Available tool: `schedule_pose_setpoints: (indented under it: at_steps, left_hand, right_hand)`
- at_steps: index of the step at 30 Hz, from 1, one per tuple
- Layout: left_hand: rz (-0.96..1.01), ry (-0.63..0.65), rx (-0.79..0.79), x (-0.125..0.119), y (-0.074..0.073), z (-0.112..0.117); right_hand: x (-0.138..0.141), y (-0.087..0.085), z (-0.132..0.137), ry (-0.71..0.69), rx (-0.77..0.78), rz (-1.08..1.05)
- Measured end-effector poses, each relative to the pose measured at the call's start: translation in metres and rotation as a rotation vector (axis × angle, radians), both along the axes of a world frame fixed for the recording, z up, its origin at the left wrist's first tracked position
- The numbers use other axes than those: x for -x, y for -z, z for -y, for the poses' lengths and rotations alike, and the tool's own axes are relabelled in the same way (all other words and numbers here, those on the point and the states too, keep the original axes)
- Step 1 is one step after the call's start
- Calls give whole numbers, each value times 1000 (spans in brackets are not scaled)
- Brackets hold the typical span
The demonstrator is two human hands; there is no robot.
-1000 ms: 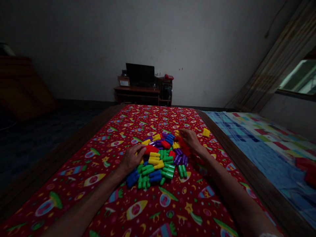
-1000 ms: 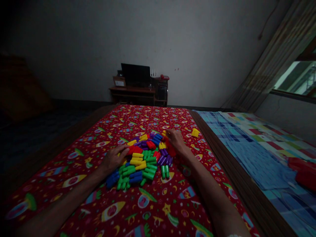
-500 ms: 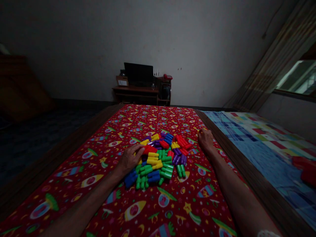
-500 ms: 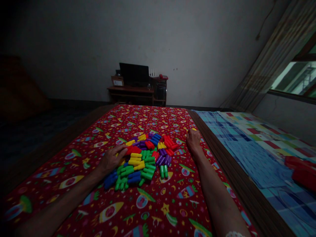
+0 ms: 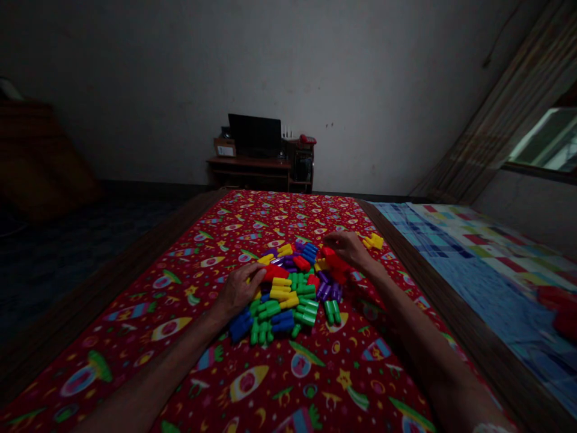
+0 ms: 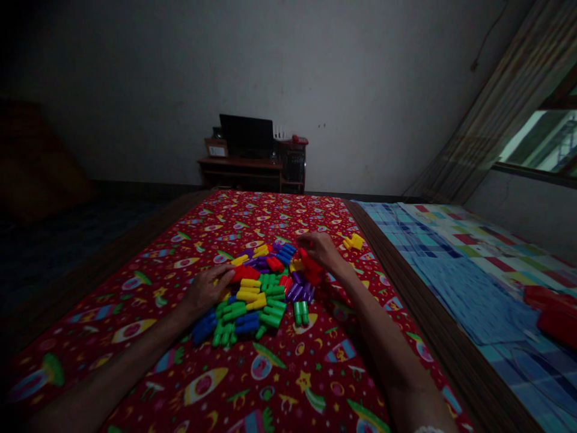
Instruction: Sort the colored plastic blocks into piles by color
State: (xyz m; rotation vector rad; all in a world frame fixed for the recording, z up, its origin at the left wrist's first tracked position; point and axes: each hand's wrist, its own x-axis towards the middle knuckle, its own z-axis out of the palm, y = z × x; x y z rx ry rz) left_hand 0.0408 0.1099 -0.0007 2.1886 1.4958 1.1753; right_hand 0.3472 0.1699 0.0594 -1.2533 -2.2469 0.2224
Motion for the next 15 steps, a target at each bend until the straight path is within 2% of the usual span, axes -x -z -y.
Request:
schedule_pose_setpoints:
  at_steps: [3, 7, 11, 15]
  left_hand:
    - [2, 3, -2, 0, 1, -1]
    - [4, 0, 6, 0, 0, -1]
    - [2, 2, 11, -1, -1, 0]
    - [-3, 3, 19, -1, -2, 0]
  right_hand:
    - [21, -5, 15, -107, 105, 247]
    - [38, -2, 29, -5, 151, 620]
    - [45, 0, 33, 4, 137, 696]
    - [39, 0, 31, -18, 158, 644]
